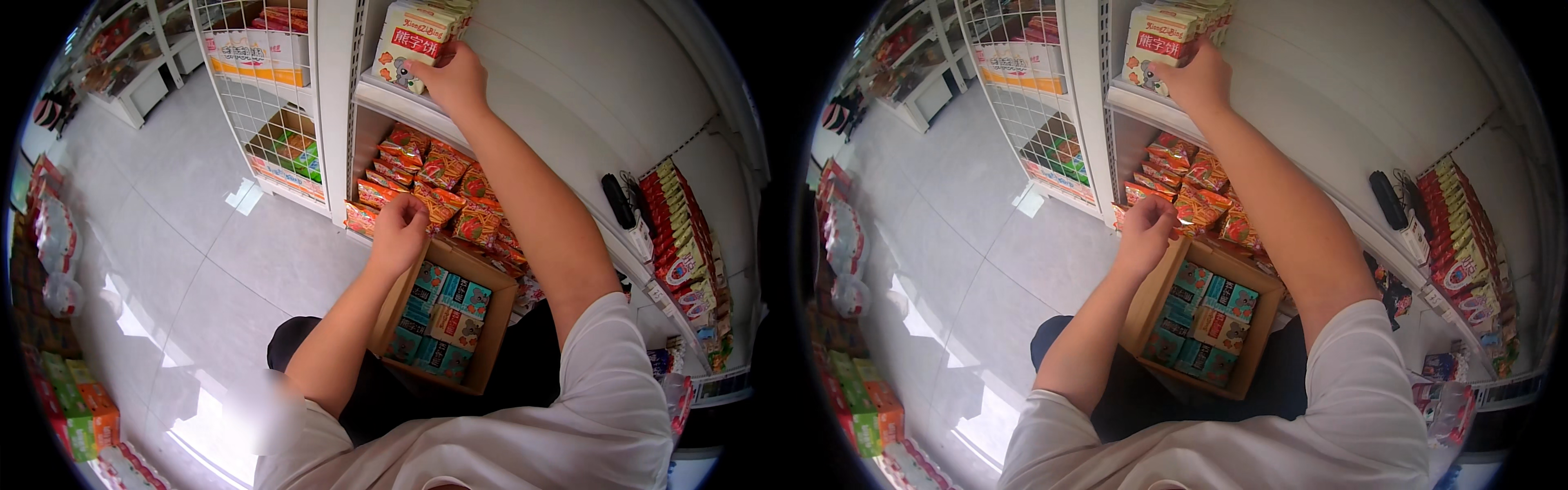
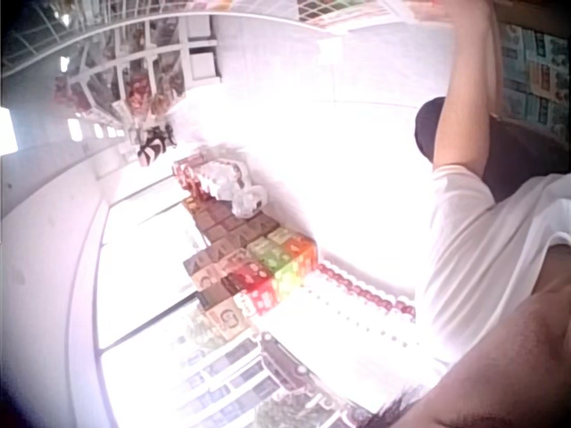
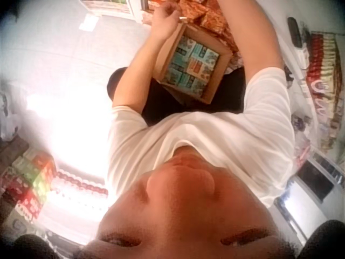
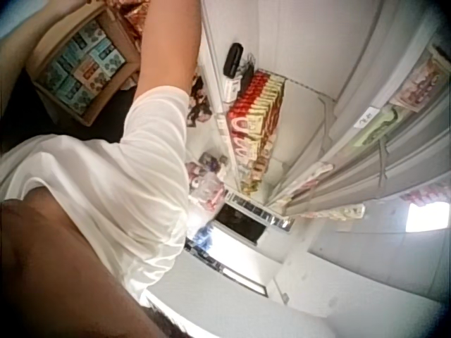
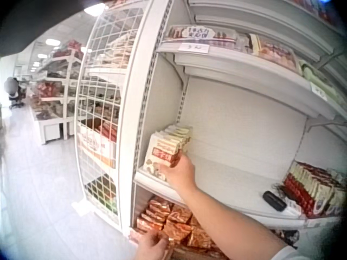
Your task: The person sits on the floor and takes small snack boxes from a cardboard box, placing them one by one onto a store shelf. They handle multiple boxes of different colors and arrange them neatly on the shelf.
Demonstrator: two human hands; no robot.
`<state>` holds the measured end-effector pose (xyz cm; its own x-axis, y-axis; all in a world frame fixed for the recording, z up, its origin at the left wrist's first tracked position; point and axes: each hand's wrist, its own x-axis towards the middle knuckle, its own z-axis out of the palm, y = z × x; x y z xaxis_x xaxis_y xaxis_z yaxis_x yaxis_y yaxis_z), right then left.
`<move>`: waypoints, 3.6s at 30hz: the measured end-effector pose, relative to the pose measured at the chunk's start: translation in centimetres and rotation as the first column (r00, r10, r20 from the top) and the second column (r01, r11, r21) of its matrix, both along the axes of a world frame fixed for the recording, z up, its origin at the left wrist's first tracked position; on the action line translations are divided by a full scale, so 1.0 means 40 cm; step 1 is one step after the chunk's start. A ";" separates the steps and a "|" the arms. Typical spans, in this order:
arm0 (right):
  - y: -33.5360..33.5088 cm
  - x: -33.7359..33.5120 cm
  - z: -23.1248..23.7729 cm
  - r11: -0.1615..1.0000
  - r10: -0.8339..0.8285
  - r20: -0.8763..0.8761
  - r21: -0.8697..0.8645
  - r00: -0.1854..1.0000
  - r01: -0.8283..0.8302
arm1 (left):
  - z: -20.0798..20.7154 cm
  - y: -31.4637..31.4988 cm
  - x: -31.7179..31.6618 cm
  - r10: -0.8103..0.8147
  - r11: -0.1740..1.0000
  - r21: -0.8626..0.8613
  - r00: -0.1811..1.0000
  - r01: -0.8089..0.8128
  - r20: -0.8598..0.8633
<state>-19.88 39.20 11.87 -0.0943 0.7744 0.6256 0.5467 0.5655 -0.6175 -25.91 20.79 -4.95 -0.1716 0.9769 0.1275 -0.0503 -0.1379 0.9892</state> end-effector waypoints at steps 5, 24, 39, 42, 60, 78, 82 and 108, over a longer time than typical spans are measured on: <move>-0.011 0.017 0.001 0.997 -0.042 0.073 -0.059 0.996 0.046 | 0.037 -0.021 0.013 -0.033 0.999 -0.014 0.999 0.033 0.018; -0.352 0.504 -0.190 0.882 0.285 0.390 0.251 0.876 -0.399 | -0.047 0.002 0.191 -0.224 0.974 -0.099 0.921 0.203 -0.319; -0.263 0.843 -0.538 0.730 0.571 0.538 -0.678 0.619 -0.084 | -0.302 0.006 0.570 -0.786 0.596 -0.763 -0.012 0.248 -0.618; -0.239 0.874 -0.528 0.715 0.598 0.543 -0.693 0.589 -0.087 | -0.439 -0.002 0.602 -0.785 0.614 -0.761 0.061 0.210 -0.616; -0.208 0.971 -0.534 0.686 0.667 0.479 -0.694 0.571 -0.219 | -0.301 -0.021 0.708 -0.594 0.791 -0.563 0.527 0.241 -0.608; -0.351 0.845 -0.491 -0.450 -0.082 -0.734 -0.576 0.674 -0.682 | -0.055 -0.001 0.405 0.054 0.847 -0.531 0.990 0.024 0.130; -0.418 0.780 -0.479 -0.386 -0.167 -0.727 -0.573 0.666 -0.723 | -0.149 -0.021 0.351 -0.107 0.965 -0.260 0.953 0.031 -0.284; -0.238 0.607 0.172 0.598 0.268 -0.536 -0.559 0.801 -0.574 | 0.091 -0.014 0.186 -0.138 0.984 0.130 0.982 0.121 0.132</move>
